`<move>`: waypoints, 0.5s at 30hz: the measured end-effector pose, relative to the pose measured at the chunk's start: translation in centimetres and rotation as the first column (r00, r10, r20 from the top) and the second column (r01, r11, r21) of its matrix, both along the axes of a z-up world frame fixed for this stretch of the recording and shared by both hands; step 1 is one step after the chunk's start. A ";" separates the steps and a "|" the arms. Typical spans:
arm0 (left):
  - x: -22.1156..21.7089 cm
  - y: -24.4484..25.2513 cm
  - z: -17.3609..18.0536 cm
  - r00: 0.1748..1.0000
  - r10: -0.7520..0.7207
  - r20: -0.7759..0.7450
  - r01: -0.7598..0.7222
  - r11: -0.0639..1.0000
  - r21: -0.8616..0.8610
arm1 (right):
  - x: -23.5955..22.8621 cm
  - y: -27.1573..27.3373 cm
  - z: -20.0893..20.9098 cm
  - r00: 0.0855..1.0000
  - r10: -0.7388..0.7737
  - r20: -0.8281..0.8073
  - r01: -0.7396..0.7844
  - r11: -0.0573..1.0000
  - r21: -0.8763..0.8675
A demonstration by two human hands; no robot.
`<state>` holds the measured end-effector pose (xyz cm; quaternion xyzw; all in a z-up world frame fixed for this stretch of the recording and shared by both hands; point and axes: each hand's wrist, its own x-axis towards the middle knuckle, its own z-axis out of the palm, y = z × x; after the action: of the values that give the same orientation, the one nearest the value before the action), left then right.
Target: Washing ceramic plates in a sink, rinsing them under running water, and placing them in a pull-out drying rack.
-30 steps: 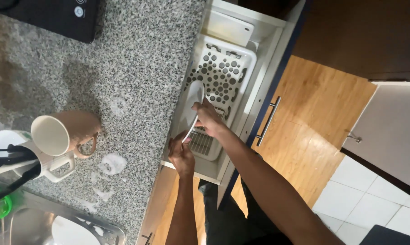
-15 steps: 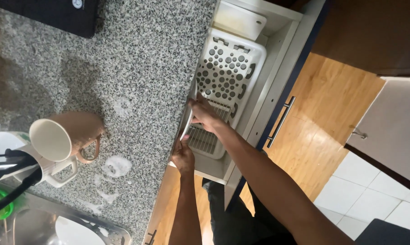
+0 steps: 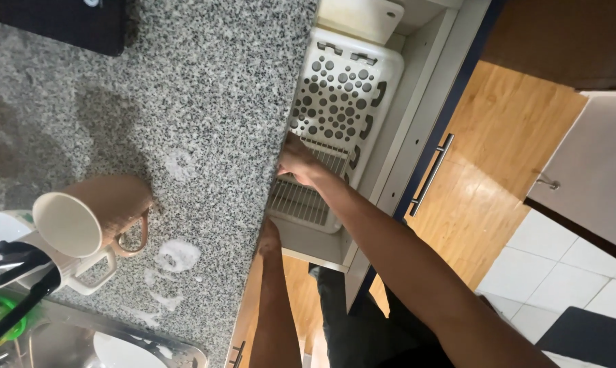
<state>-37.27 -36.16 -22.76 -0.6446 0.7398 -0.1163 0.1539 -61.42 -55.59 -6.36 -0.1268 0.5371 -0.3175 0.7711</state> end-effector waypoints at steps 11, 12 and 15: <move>1.5 -1.1 1.6 0.991 -0.079 0.112 0.077 0.997 0.026 | 1.4 -1.8 0.5 0.992 0.035 -0.119 -0.040 0.998 -0.045; 1.3 -1.1 2.5 0.989 -0.086 0.121 0.084 0.996 0.029 | 1.4 -2.0 0.5 0.989 0.042 -0.140 -0.050 0.997 -0.053; 1.2 -1.1 4.3 0.984 -0.107 0.145 0.102 0.994 0.040 | 1.4 -2.5 0.5 0.982 0.056 -0.181 -0.068 0.996 -0.062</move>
<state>-36.09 -37.26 -18.47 -0.5920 0.7610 -0.1594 0.2122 -60.03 -58.11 -5.88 -0.1976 0.5888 -0.2987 0.7246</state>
